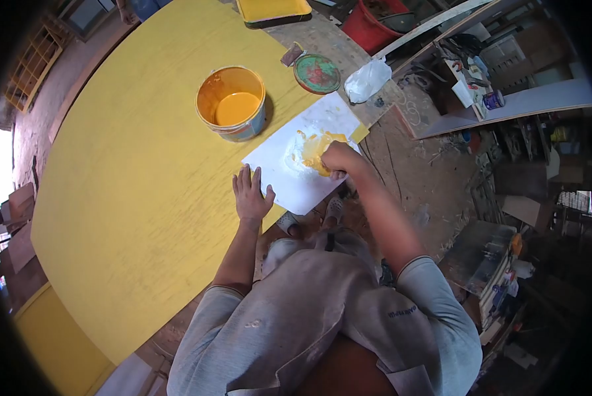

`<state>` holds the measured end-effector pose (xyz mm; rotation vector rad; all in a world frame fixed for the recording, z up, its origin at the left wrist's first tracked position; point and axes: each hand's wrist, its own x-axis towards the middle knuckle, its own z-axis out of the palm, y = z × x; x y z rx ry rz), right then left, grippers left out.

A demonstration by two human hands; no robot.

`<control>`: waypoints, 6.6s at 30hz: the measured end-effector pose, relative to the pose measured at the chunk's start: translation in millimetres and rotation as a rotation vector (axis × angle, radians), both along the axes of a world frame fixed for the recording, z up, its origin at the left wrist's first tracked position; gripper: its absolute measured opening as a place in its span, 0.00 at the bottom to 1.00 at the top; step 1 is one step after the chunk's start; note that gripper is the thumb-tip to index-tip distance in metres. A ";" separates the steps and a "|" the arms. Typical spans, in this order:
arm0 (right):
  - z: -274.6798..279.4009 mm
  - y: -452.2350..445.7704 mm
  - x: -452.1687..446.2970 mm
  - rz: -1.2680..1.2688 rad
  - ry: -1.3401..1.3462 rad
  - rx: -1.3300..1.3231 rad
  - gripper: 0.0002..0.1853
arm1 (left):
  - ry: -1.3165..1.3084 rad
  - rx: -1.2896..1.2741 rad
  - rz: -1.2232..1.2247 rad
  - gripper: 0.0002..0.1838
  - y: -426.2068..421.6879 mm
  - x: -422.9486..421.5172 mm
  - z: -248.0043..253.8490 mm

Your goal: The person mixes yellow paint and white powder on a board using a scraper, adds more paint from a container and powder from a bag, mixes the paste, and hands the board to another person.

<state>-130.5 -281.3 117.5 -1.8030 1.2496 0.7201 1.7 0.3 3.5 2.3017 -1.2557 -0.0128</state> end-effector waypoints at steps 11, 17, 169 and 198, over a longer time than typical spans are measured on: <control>13.0 -50.8 -46.4 0.050 0.021 -0.158 0.08 | 0.001 -0.016 0.009 0.35 0.8 0.3 -2.0; 0.0 -24.6 -34.9 0.293 0.084 -0.279 0.10 | 0.017 -0.016 0.008 0.35 -0.5 0.1 0.6; -99.1 -159.3 -109.0 0.226 -0.886 -0.669 0.22 | 1.697 -0.678 0.460 0.25 -102.7 95.3 101.1; -7.9 -50.3 -130.9 0.105 -0.607 -0.334 0.23 | 0.992 -0.516 0.096 0.55 -116.4 -8.2 66.2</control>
